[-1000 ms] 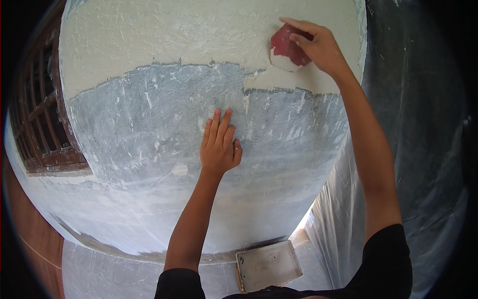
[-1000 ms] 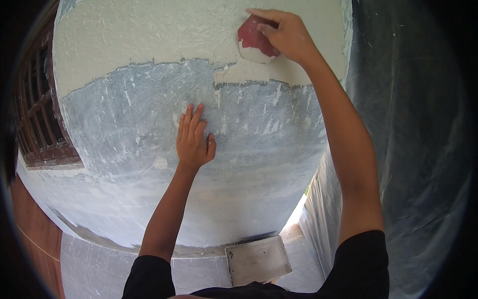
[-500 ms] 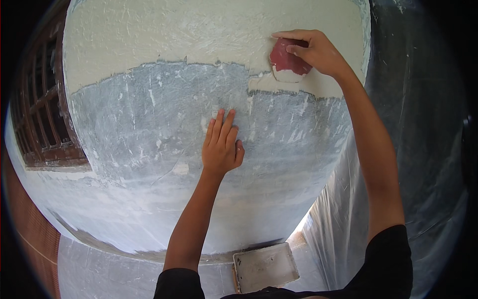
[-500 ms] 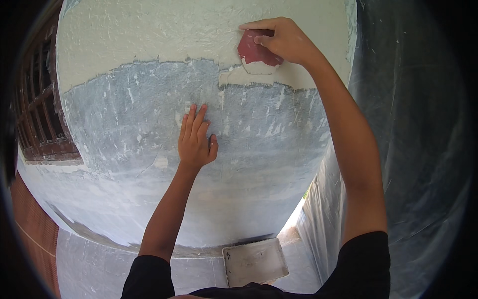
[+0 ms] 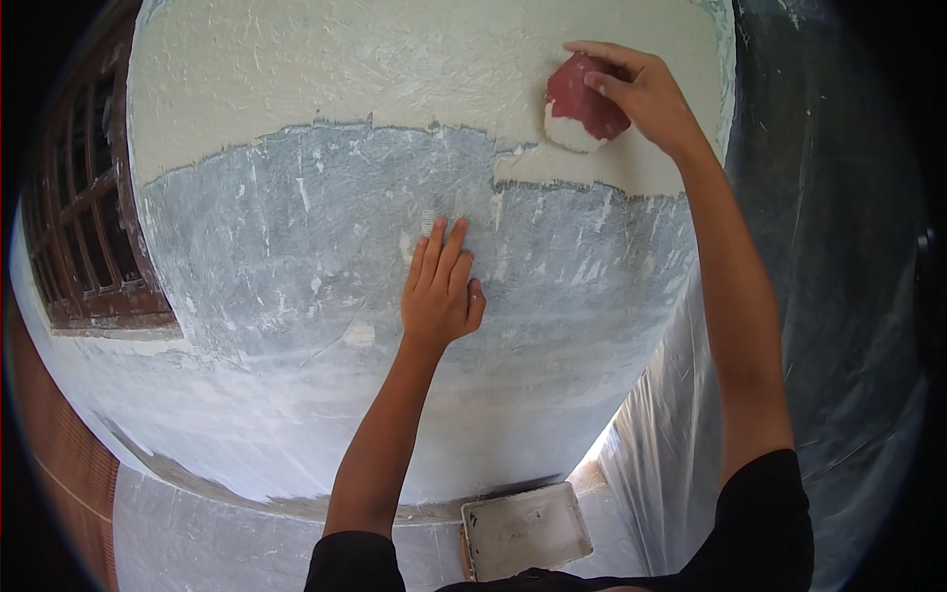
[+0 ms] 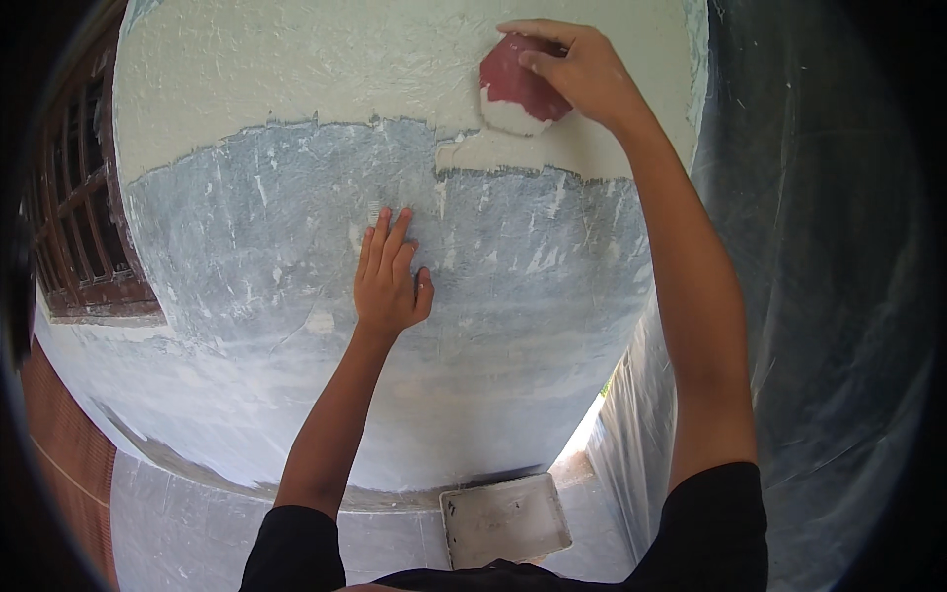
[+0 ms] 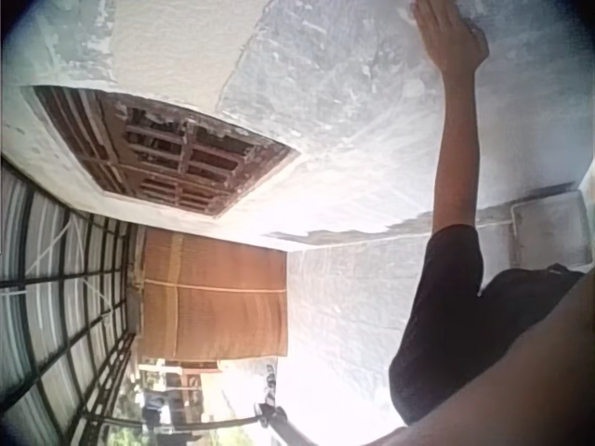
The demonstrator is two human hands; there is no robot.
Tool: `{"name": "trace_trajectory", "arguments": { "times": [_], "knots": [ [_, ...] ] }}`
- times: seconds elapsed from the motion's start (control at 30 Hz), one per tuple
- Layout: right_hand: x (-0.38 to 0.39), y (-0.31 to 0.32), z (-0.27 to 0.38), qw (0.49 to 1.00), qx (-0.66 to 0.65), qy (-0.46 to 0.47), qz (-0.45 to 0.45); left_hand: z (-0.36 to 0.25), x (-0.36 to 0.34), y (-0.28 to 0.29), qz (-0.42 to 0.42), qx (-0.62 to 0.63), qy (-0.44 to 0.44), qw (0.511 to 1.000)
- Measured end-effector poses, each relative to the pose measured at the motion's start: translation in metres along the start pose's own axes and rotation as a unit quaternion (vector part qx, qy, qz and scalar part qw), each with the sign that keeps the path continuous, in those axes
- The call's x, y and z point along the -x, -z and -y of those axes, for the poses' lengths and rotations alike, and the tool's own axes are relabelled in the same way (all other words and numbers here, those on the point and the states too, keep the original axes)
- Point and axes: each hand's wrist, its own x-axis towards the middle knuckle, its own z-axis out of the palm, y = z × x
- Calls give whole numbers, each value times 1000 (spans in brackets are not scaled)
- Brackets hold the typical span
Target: Applying plaster or wall putty to a damaged section of a wall using a spreader.
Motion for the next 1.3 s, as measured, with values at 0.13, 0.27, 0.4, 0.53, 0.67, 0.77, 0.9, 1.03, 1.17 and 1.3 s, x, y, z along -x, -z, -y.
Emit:
{"name": "trace_trajectory", "arguments": {
  "times": [0.13,0.27,0.4,0.53,0.67,0.77,0.9,1.03,1.17,1.3],
  "knots": [
    [10,-21,-10,994,68,88,6,-2,-2,4,14,-6,7,1000],
    [12,-6,-19,995,75,49,-37,-2,-1,2,5,-1,3,1000],
    [17,0,-20,998,30,34,-43,-2,-1,1,1,4,-1,1000],
    [19,-19,-16,998,54,31,-21,0,-1,5,10,-6,7,1000],
    [19,-2,-24,991,89,46,-87,-2,-1,0,3,-3,1,1000],
    [22,-11,-23,994,59,44,-79,-2,-2,3,8,-2,5,1000],
    [20,-15,-23,994,60,46,-76,-1,-1,5,13,-8,7,1000],
    [19,-1,-25,993,43,25,-110,-1,-1,1,6,-1,4,1000],
    [19,-16,-17,994,85,26,-60,0,0,2,10,0,8,1000],
    [16,-3,-21,993,66,23,-93,-2,-1,3,13,-1,9,1000]
  ]
}}
